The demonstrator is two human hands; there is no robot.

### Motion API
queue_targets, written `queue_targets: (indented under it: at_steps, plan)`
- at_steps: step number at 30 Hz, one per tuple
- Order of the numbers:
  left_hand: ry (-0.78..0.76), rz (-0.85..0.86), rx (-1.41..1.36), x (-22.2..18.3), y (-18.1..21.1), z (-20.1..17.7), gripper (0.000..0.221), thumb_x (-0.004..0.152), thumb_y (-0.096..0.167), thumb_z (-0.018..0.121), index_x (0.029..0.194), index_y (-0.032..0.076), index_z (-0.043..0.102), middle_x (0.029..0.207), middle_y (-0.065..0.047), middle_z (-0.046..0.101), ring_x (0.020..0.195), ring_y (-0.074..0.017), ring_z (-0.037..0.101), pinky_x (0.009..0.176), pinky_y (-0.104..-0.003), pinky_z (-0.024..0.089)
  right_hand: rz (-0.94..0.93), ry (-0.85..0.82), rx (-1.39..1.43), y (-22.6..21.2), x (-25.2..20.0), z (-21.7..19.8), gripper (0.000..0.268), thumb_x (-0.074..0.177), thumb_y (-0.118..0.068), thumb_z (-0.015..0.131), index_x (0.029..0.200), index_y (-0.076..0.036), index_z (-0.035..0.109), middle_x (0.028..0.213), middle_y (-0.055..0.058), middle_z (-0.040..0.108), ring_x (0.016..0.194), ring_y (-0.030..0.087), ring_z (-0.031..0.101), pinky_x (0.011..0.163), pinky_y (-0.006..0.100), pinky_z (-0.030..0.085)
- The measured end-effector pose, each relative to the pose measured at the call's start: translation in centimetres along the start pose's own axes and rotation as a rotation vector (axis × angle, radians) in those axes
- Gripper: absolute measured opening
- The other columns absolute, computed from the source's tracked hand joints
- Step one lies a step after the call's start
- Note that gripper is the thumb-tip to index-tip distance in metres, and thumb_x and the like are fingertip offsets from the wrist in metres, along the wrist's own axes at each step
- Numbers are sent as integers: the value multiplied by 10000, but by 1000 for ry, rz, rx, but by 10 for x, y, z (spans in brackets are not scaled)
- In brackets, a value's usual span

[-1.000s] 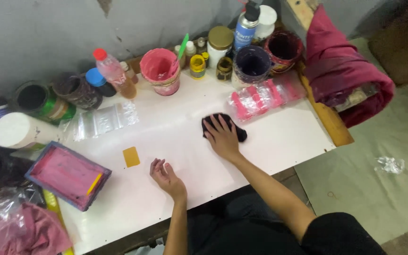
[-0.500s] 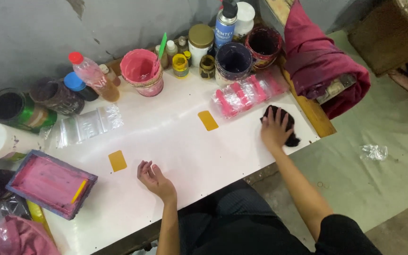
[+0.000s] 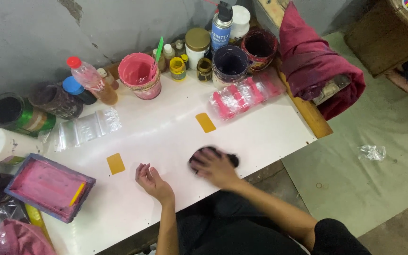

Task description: Cleaning a screen printing frame, wiping the workstation, and mixing ink in a container with a spatula.

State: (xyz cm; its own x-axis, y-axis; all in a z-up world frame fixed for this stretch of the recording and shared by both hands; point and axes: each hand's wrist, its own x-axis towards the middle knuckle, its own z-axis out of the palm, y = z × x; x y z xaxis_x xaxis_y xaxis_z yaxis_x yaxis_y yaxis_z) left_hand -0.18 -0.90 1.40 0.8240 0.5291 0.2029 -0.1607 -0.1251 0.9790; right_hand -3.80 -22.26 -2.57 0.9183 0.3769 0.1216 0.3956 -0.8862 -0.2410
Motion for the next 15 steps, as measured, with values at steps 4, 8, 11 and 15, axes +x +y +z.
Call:
queue_targets:
  at_steps: [4, 8, 11, 15]
  plan:
    - [0, -3, 11, -1, 0, 0, 105, 1085, 142, 532, 1157, 66, 517, 1358, -98, 367, 1301, -227, 470, 1201, -409, 332, 362, -253, -8, 91, -1, -55, 544, 1031, -579, 221, 1558, -478, 314, 1690, -51, 243, 1531, 342, 241, 1003, 793, 314]
    - [-5, -24, 28, -1, 1, -1, 108, 1084, 131, 535, 1172, 67, 526, 1356, -101, 377, 1305, -238, 480, 1203, -406, 336, 743, -131, 31, 160, -16, -64, 505, 1085, -471, 326, 1588, -437, 300, 1699, -51, 231, 1558, 308, 175, 1044, 801, 254]
    - [-15, -23, 43, 0, -6, 2, 119, 1083, 143, 547, 1173, 66, 548, 1354, -102, 393, 1299, -230, 480, 1191, -398, 346, 862, -18, 81, 193, -15, -40, 443, 1058, -528, 392, 1494, -468, 445, 1660, -82, 320, 1566, 295, 189, 1118, 770, 162]
    - [-44, -47, 26, 2, 1, 0, 95, 1070, 117, 565, 1082, 35, 610, 1273, -121, 470, 1254, -246, 521, 1134, -415, 405, 714, 632, -174, 161, 7, -17, 212, 989, -468, 703, 1116, -314, 772, 1305, -81, 675, 1271, 273, 570, 1087, 573, 352]
